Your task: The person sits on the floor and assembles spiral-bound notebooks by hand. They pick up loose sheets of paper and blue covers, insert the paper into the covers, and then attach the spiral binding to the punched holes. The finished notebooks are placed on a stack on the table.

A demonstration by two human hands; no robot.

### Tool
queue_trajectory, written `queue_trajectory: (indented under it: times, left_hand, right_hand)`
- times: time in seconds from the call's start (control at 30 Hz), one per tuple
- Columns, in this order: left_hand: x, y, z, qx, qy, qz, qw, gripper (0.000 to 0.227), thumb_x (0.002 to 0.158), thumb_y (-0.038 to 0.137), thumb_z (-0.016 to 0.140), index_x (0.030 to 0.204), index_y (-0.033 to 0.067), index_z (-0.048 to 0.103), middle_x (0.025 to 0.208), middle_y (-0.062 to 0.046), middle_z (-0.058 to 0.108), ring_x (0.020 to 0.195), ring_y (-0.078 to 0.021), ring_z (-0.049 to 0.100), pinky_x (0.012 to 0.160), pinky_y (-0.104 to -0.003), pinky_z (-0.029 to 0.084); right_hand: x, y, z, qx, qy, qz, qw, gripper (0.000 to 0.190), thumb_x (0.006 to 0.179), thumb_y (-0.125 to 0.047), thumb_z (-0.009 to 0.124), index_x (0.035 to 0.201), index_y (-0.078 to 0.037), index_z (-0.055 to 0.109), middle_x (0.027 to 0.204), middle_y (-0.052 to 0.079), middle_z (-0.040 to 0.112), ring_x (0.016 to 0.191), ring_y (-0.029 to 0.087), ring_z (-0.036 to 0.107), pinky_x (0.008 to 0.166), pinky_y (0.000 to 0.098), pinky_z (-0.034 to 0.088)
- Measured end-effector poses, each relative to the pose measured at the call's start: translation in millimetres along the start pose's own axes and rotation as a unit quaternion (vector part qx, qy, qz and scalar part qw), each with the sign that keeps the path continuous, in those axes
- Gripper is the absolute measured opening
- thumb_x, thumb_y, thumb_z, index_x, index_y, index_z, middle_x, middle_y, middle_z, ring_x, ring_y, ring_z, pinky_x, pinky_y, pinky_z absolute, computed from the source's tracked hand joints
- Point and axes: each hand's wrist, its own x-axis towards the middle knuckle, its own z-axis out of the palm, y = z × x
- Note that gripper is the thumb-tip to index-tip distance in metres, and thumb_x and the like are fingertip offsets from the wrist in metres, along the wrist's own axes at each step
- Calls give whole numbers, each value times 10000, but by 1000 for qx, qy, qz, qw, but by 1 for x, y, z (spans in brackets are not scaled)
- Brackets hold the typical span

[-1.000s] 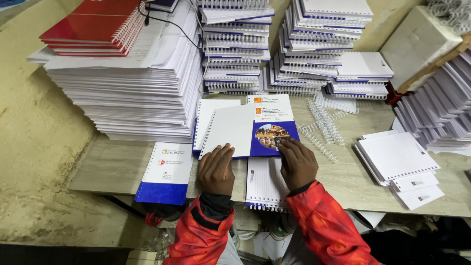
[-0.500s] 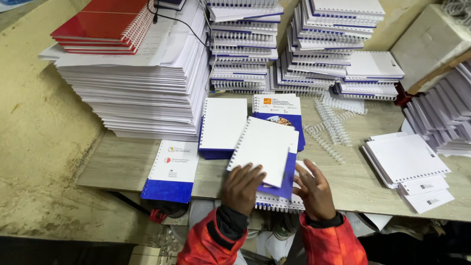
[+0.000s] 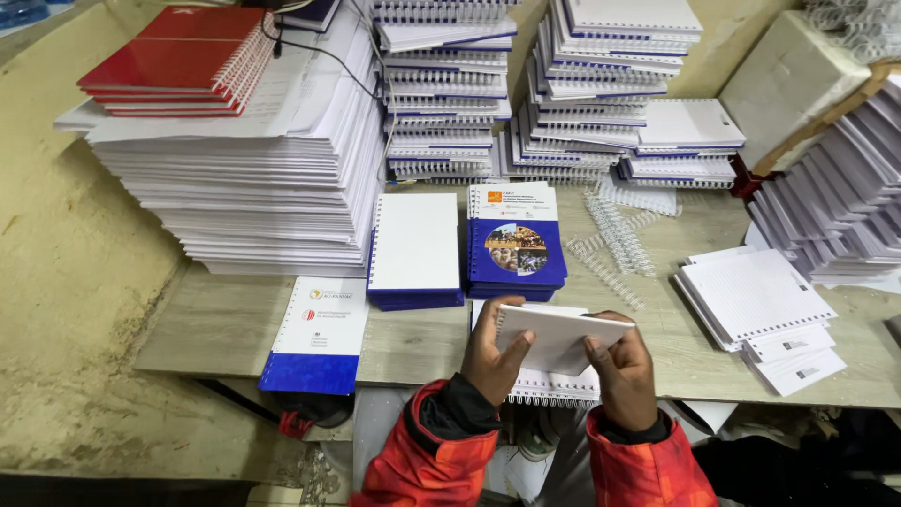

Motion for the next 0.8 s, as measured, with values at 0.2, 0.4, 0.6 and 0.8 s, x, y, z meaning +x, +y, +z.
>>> queue_trajectory:
  times: [0.2, 0.4, 0.6, 0.8]
  left_hand:
    - [-37, -63, -9, 368, 230, 163, 886, 446, 937, 471, 778, 1164, 106, 659, 1116, -96, 711, 1044, -344, 668, 907, -491, 485]
    - [-77, -58, -46, 244, -28, -439, 864, 731, 817, 890, 426, 789, 219, 712, 817, 32, 863, 501, -62, 629, 610, -262, 540]
    - [-96, -152, -46, -193, -106, -459, 861, 353, 1005, 252, 728, 1117, -82, 724, 967, -294, 825, 524, -234, 714, 415, -294, 537]
    - [-130, -125, 10, -273, 53, -444, 852, 565, 821, 244, 871, 1178, -162, 707, 1017, -364, 830, 582, -345, 764, 412, -335, 578]
  right_hand:
    - [-20, 65, -31, -150, 78, 32, 985, 315, 958, -365, 793, 865, -89, 673, 621, -24, 535, 575, 118, 474, 548, 295, 411]
    - [-17, 72, -47, 10, 180, 36, 983, 335, 1060, -258, 730, 836, -107, 532, 568, 33, 526, 522, 69, 403, 566, 217, 347]
    - [-19, 77, -69, 80, 246, 32, 966, 470, 1032, -220, 764, 717, -152, 421, 453, 16, 377, 522, 87, 414, 629, 215, 345]
    - [-28, 29, -81, 160, 239, 10, 958, 396, 996, -102, 655, 1375, -6, 593, 1408, 103, 668, 1283, 187, 633, 1191, 296, 499]
